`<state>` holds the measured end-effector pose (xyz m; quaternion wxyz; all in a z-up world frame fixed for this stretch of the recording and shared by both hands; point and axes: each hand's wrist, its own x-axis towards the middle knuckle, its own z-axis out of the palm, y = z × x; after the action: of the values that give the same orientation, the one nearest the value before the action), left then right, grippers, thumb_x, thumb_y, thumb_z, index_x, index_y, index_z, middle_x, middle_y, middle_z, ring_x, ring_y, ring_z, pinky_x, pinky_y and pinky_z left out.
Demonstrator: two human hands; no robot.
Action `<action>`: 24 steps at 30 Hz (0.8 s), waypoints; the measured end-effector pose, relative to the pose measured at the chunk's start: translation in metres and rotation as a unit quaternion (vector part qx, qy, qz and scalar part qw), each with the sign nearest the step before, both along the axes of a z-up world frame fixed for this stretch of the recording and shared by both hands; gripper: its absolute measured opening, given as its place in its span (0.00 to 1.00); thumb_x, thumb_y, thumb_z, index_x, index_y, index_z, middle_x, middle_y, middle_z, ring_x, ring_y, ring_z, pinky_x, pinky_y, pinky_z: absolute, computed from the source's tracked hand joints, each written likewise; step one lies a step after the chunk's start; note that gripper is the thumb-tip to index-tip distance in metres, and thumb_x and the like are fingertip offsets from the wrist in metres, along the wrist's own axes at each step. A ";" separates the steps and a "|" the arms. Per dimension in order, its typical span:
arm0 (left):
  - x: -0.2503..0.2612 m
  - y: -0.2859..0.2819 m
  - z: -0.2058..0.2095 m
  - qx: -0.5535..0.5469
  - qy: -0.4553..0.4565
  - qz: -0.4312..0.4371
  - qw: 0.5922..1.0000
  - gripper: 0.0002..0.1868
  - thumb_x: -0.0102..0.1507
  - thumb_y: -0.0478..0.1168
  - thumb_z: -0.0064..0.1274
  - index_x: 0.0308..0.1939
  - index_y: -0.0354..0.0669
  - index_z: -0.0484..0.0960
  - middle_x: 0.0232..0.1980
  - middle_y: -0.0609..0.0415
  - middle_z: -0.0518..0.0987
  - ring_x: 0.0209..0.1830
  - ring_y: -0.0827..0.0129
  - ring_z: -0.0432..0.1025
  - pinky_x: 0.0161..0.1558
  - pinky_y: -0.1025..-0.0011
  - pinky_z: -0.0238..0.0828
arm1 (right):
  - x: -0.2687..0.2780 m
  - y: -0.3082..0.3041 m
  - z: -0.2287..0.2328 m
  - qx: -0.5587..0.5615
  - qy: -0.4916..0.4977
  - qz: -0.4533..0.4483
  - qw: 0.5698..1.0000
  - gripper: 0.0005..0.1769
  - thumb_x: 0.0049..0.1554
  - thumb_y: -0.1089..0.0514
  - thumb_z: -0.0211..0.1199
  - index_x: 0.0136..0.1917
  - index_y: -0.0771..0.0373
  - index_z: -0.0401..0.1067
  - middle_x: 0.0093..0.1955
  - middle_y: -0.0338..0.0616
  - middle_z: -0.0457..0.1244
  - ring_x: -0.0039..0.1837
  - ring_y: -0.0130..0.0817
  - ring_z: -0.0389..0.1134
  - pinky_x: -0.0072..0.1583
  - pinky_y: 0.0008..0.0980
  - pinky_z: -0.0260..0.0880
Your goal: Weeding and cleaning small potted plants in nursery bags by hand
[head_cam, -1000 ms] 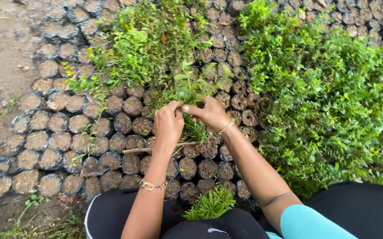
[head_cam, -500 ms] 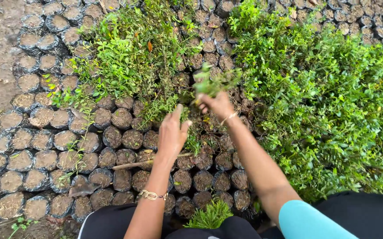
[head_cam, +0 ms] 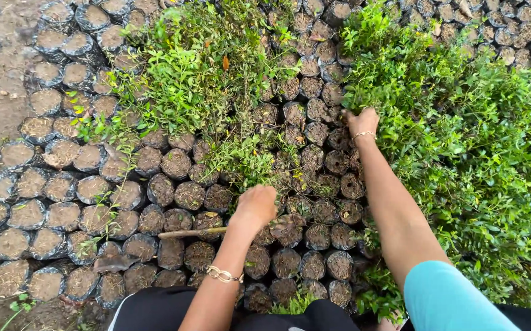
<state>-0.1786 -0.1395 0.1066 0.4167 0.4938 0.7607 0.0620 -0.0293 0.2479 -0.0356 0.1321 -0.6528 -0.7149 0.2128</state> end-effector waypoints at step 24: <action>-0.047 -0.038 0.142 0.276 -0.318 0.310 0.852 0.21 0.65 0.23 0.44 0.63 0.32 0.68 0.43 0.36 0.77 0.33 0.61 0.74 0.36 0.69 0.78 | -0.001 -0.022 0.009 -0.031 -0.095 0.150 0.984 0.29 0.55 0.57 0.65 0.69 0.62 0.68 0.59 0.61 0.67 0.63 0.60 0.68 0.61 0.59 0.71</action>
<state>-0.2258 -0.1779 0.2483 0.4418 0.2799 0.6519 0.5490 -0.0298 0.2258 -0.0263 0.0098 -0.5593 -0.8070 0.1894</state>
